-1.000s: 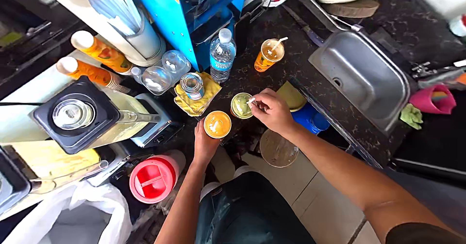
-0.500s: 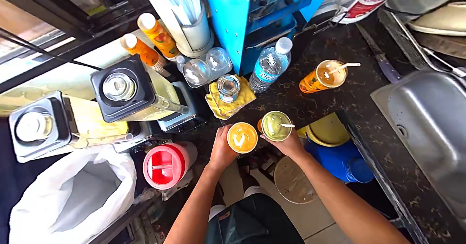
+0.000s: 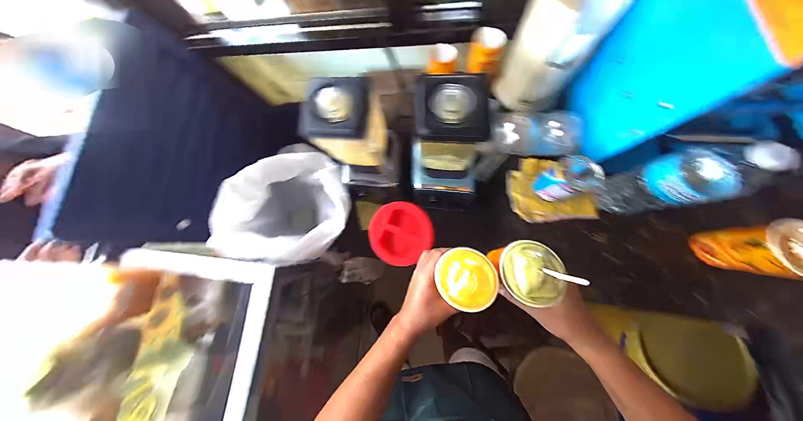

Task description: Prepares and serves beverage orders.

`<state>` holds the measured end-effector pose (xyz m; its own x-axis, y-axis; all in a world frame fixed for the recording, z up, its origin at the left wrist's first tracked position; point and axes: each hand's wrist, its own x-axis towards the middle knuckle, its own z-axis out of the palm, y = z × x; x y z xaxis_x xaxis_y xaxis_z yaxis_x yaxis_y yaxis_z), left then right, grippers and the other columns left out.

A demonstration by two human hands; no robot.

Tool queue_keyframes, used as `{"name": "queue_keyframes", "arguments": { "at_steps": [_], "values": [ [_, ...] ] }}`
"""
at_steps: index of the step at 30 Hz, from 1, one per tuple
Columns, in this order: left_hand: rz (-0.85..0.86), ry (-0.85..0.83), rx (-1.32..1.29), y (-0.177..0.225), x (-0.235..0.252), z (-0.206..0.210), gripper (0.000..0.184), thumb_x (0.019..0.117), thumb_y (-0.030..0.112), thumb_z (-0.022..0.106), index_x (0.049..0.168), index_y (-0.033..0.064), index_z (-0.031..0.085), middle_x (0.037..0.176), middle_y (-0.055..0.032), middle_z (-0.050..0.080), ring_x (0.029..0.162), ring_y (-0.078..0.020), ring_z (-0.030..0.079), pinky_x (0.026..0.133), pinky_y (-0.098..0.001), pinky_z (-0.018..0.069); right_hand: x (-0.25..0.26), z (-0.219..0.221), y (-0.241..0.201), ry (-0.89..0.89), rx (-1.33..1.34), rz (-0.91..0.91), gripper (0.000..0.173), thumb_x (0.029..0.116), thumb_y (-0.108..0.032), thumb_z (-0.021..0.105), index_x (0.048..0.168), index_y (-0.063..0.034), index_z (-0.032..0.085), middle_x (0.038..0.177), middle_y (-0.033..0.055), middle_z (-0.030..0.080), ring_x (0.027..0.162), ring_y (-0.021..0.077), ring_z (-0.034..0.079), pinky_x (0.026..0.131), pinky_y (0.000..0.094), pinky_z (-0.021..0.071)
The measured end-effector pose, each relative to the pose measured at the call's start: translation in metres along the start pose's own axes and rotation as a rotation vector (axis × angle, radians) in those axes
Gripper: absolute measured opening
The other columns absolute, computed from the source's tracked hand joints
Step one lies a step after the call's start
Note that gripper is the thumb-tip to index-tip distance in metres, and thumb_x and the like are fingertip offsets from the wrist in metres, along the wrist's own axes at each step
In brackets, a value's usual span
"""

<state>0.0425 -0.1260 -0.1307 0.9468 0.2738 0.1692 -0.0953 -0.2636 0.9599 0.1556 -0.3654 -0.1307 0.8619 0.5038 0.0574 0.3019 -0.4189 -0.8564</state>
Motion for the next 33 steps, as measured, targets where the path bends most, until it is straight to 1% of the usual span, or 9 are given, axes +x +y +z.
{"name": "queue_keyframes", "arguments": {
  "at_steps": [3,7,13,17,20,22,25,29,33],
  "values": [
    [0.024,0.168,0.104,0.031,-0.037,-0.086,0.072,0.07,0.033,0.091,0.127,-0.001,0.063,0.121,-0.012,0.069,0.116,-0.0201,0.063,0.107,-0.0379,0.0482,0.023,0.055,-0.067,-0.137,0.069,-0.174,0.097,0.0679,-0.05,0.092,0.137,0.0047,0.053,0.129,0.0105,0.067,0.122,0.0077,0.062,0.109,0.0257,0.0499],
    [-0.087,0.393,0.303,0.081,-0.105,-0.21,0.072,0.0674,0.03,0.092,0.127,0.0007,0.064,0.12,-0.0105,0.07,0.115,-0.0202,0.064,0.105,-0.0389,0.0507,0.046,0.142,-0.182,-0.322,0.112,-0.379,0.089,0.0696,-0.05,0.092,0.133,0.0019,0.057,0.123,0.0075,0.07,0.118,0.0078,0.065,0.106,0.0278,0.0536],
    [-0.279,0.687,0.546,0.15,-0.205,-0.365,0.074,0.0698,0.042,0.092,0.126,0.0031,0.064,0.117,-0.0074,0.072,0.115,-0.017,0.066,0.106,-0.0411,0.0523,0.059,0.276,-0.349,-0.551,0.087,-0.589,0.079,0.0741,-0.049,0.088,0.129,0.0015,0.062,0.12,0.0118,0.07,0.116,0.0146,0.067,0.103,0.0369,0.0549],
    [-0.431,0.837,0.644,0.167,-0.248,-0.449,0.076,0.0722,0.044,0.09,0.133,0.008,0.061,0.121,-0.0083,0.07,0.116,-0.0193,0.066,0.102,-0.0475,0.0544,0.067,0.361,-0.434,-0.688,0.136,-0.614,0.07,0.0753,-0.043,0.09,0.126,-0.0018,0.064,0.114,0.0127,0.071,0.106,0.0196,0.069,0.095,0.0431,0.0582],
    [-0.425,0.976,0.599,0.15,-0.266,-0.496,0.072,0.0692,0.033,0.092,0.129,0.0085,0.061,0.114,-0.0083,0.071,0.103,-0.0192,0.07,0.089,-0.0474,0.0593,0.071,0.413,-0.478,-0.742,0.156,-0.63,0.066,0.0742,-0.036,0.092,0.125,-0.005,0.063,0.111,0.0108,0.072,0.103,0.0206,0.07,0.093,0.0468,0.0589],
    [-0.422,1.049,0.584,0.14,-0.272,-0.521,0.073,0.0703,0.035,0.092,0.131,0.0082,0.06,0.114,-0.0065,0.072,0.103,-0.017,0.071,0.091,-0.0445,0.0607,0.074,0.445,-0.5,-0.757,0.162,-0.646,0.068,0.0736,-0.036,0.092,0.129,-0.009,0.062,0.115,0.0079,0.071,0.108,0.0183,0.069,0.097,0.0454,0.058],
    [-0.392,1.155,0.544,0.132,-0.264,-0.555,0.072,0.0712,0.035,0.091,0.129,0.0059,0.06,0.114,-0.0043,0.074,0.102,-0.0135,0.072,0.091,-0.0402,0.062,0.089,0.482,-0.534,-0.752,0.212,-0.686,0.076,0.0739,-0.039,0.091,0.135,-0.0069,0.059,0.121,0.0106,0.07,0.112,0.0187,0.069,0.099,0.0412,0.0579],
    [-0.442,1.27,0.522,0.128,-0.26,-0.572,0.075,0.0704,0.04,0.091,0.129,0.0052,0.061,0.112,-0.0059,0.074,0.102,-0.0158,0.073,0.093,-0.043,0.0608,0.103,0.514,-0.554,-0.748,0.178,-0.688,0.085,0.0721,-0.041,0.092,0.143,-0.011,0.056,0.143,0.0152,0.057,0.129,0.0252,0.058,0.108,0.046,0.0509],
    [-0.542,1.345,0.598,0.123,-0.251,-0.584,0.092,0.0693,0.044,0.092,0.138,-0.0012,0.051,0.117,-0.0128,0.071,0.108,-0.0198,0.07,0.097,-0.043,0.0582,0.115,0.533,-0.562,-0.762,0.193,-0.615,0.087,0.0694,-0.041,0.094,0.139,-0.0056,0.056,0.124,0.0135,0.068,0.115,0.0225,0.067,0.102,0.0435,0.0552]
  ]
}}
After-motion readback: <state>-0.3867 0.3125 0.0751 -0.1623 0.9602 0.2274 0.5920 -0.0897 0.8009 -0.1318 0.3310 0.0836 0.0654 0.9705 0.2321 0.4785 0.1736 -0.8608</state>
